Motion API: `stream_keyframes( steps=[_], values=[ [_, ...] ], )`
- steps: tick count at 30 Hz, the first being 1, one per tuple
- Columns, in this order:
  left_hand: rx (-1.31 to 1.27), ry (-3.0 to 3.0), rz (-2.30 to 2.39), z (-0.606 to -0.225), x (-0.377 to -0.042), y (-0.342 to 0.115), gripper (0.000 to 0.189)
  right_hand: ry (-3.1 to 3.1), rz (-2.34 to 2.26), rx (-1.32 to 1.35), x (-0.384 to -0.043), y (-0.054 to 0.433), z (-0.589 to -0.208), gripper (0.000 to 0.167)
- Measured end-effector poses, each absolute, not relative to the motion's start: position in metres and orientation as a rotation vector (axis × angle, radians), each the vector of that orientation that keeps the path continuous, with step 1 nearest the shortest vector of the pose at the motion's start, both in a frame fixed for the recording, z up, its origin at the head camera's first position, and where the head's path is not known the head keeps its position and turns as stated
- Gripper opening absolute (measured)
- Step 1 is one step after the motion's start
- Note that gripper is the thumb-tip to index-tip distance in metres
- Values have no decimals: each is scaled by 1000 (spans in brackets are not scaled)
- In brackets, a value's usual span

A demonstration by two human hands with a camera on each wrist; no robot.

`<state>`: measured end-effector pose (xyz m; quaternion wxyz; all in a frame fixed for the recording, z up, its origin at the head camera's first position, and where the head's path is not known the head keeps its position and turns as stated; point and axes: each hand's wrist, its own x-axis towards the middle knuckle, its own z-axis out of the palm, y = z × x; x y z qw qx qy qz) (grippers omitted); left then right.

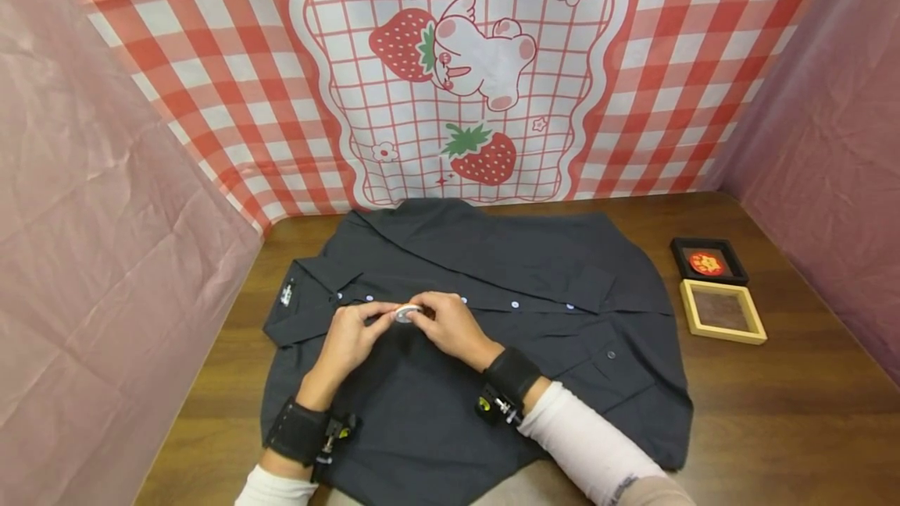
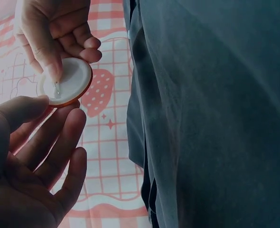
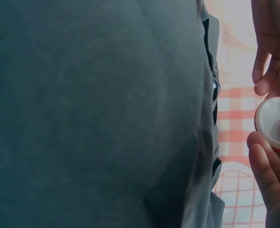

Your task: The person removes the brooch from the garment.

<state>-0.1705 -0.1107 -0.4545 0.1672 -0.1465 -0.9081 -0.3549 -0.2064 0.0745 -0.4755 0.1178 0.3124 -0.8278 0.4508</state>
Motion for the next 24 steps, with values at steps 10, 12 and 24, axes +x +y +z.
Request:
stream_keyframes(
  steps=[10, 12, 24],
  values=[
    [-408, -2582, -1056, -454, -172, -112, 17, -2452, 1348, 932, -207, 75, -471, 8],
    [-408, -2583, -1061, -455, -173, -112, 17, -2454, 1343, 930, -207, 76, -471, 9],
    [-448, -2550, -1081, -457, -173, -111, 15, -2447, 1348, 932, -206, 79, -473, 9]
  ],
)
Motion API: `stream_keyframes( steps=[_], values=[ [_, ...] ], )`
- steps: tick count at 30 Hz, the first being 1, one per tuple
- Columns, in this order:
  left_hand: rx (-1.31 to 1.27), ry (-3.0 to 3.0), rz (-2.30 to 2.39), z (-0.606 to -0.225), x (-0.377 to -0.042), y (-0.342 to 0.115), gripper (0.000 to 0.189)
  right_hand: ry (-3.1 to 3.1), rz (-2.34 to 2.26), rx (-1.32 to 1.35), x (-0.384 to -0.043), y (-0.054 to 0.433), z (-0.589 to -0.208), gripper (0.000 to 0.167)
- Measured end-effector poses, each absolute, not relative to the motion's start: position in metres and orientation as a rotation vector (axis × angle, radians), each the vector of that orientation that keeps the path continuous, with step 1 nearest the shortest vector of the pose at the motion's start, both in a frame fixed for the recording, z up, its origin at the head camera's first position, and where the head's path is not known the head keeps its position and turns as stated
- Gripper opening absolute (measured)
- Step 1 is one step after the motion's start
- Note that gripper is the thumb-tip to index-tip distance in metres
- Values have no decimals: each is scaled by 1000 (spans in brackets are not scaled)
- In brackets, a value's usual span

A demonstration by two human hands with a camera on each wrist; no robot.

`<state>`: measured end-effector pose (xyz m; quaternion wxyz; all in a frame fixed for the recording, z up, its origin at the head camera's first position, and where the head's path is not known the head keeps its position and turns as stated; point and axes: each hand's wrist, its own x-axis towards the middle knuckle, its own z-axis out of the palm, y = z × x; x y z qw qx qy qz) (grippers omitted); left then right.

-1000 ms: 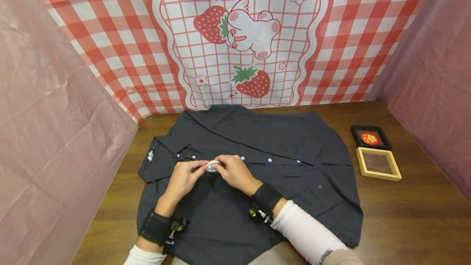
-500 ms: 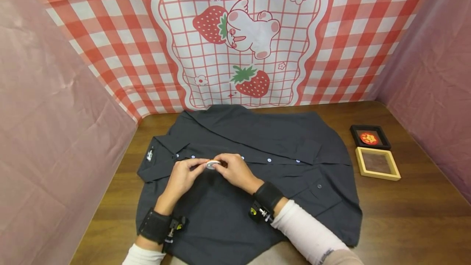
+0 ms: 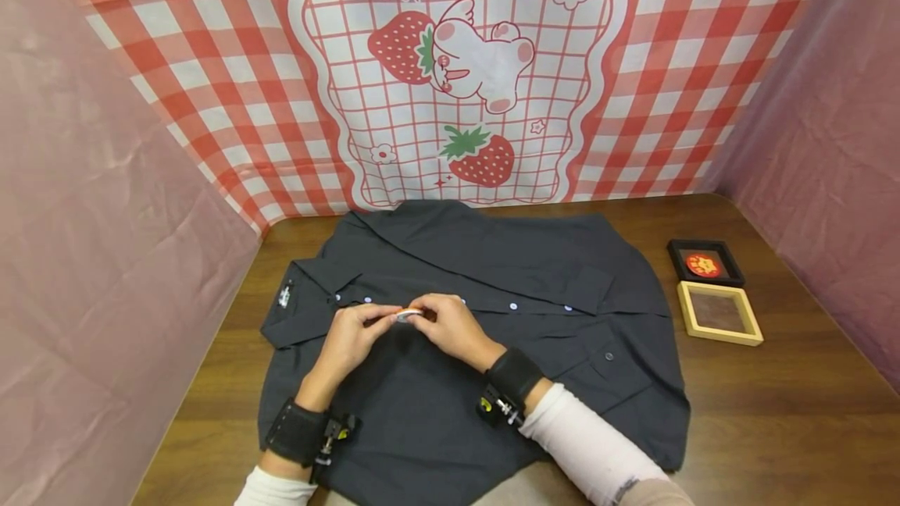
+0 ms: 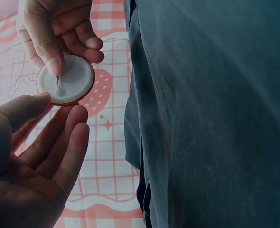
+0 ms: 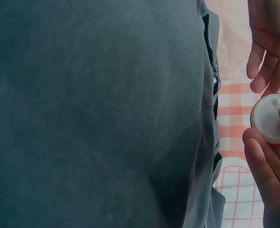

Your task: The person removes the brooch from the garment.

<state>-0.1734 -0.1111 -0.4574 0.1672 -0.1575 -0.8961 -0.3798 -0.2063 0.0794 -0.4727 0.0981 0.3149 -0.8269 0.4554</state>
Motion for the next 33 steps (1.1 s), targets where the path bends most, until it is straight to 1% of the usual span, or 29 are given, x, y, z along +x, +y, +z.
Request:
stream_keyframes(
  steps=[9, 16, 20, 24, 33],
  values=[
    [-495, -2519, -1088, -459, -173, -113, 16, -2462, 1397, 950, -205, 79, -474, 14],
    [-469, -2531, -1106, -459, -173, -113, 14, -2445, 1474, 978, -204, 79, -475, 28],
    [-449, -2548, -1107, -460, -173, -113, 13, -2466, 1452, 987, -203, 79, -475, 33],
    [-446, -2558, -1120, -460, -172, -113, 14, -2468, 1446, 1000, -203, 79, -477, 33],
    [-499, -2548, -1178, -459, -172, -114, 13, -2451, 1458, 1019, -203, 78, -476, 25]
  ],
)
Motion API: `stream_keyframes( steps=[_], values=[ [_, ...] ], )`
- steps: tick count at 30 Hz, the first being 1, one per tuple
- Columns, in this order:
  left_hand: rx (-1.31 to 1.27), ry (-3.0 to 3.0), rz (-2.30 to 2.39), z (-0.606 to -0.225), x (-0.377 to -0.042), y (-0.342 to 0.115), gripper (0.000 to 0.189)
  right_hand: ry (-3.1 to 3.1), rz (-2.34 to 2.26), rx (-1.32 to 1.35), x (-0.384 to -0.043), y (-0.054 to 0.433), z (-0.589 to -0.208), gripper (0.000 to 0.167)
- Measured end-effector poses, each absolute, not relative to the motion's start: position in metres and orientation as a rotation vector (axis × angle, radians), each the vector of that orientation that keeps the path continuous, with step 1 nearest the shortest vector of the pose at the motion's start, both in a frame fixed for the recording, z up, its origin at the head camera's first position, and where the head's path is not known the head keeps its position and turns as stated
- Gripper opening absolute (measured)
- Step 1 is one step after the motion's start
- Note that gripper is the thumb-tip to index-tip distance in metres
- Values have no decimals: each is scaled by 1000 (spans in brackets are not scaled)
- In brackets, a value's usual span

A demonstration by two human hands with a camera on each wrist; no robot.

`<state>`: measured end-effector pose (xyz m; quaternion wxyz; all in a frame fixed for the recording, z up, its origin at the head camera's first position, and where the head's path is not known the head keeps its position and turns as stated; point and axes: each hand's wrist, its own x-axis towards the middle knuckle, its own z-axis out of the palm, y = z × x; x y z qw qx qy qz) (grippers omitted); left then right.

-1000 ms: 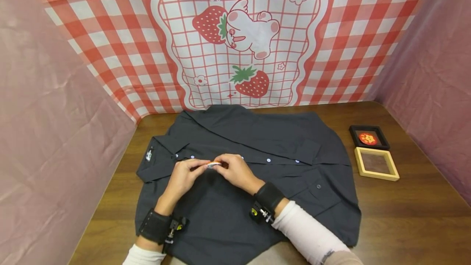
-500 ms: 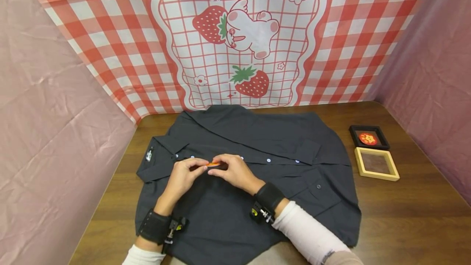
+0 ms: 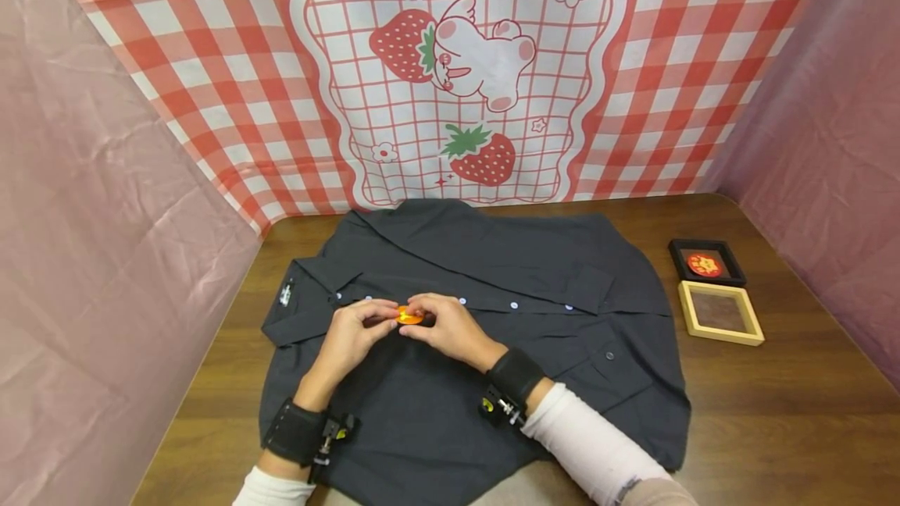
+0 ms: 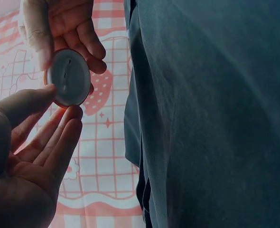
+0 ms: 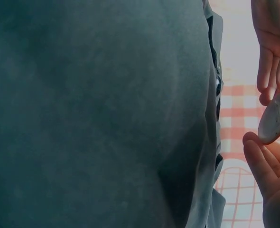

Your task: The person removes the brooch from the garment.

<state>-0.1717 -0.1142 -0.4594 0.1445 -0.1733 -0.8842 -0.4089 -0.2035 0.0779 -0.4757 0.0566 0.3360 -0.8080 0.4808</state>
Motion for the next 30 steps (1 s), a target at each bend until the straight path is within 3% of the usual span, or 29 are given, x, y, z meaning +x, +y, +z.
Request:
stream_keyframes(
  steps=[30],
  values=[
    [-495, -2565, -1215, -460, -171, -108, 16, -2483, 1385, 990, -204, 88, -472, 20]
  ],
)
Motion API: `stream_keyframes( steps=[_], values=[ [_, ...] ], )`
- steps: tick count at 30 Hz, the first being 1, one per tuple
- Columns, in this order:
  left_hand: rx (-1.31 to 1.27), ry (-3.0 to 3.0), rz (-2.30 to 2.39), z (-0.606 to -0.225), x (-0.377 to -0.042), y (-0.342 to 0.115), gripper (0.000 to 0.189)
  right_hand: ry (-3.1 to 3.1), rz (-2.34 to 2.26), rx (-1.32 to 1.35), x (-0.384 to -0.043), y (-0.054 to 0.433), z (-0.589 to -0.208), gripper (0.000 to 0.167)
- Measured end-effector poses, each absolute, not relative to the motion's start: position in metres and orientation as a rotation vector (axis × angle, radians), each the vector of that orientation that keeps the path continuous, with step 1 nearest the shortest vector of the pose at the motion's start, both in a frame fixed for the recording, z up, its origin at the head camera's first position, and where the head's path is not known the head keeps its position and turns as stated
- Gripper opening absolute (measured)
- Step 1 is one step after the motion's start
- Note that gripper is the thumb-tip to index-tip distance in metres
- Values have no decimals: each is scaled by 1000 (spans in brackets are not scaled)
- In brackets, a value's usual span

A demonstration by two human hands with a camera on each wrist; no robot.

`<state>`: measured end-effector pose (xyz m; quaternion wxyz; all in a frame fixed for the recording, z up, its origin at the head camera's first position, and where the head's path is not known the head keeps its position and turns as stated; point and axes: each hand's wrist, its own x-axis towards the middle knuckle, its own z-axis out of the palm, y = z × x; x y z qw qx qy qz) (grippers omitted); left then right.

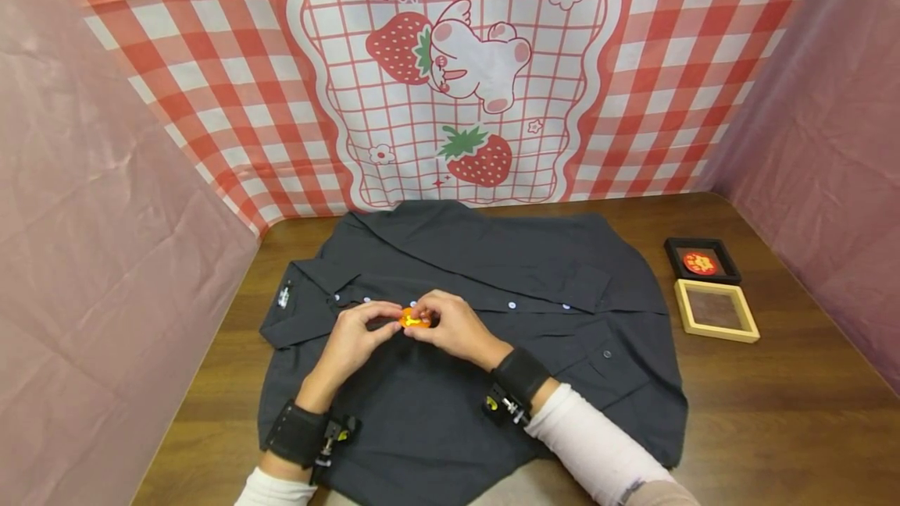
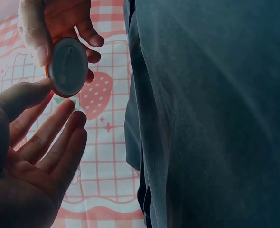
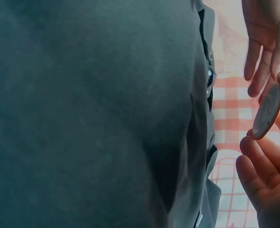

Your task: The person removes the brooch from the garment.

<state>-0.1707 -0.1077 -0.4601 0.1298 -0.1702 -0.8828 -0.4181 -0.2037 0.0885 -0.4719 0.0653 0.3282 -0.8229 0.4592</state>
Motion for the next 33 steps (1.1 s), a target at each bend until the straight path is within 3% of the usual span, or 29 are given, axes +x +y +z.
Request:
stream_keyframes(
  steps=[33],
  values=[
    [-421, -2750, -1015, -454, -164, -106, 20, -2510, 1283, 937, -202, 105, -467, 21]
  ],
)
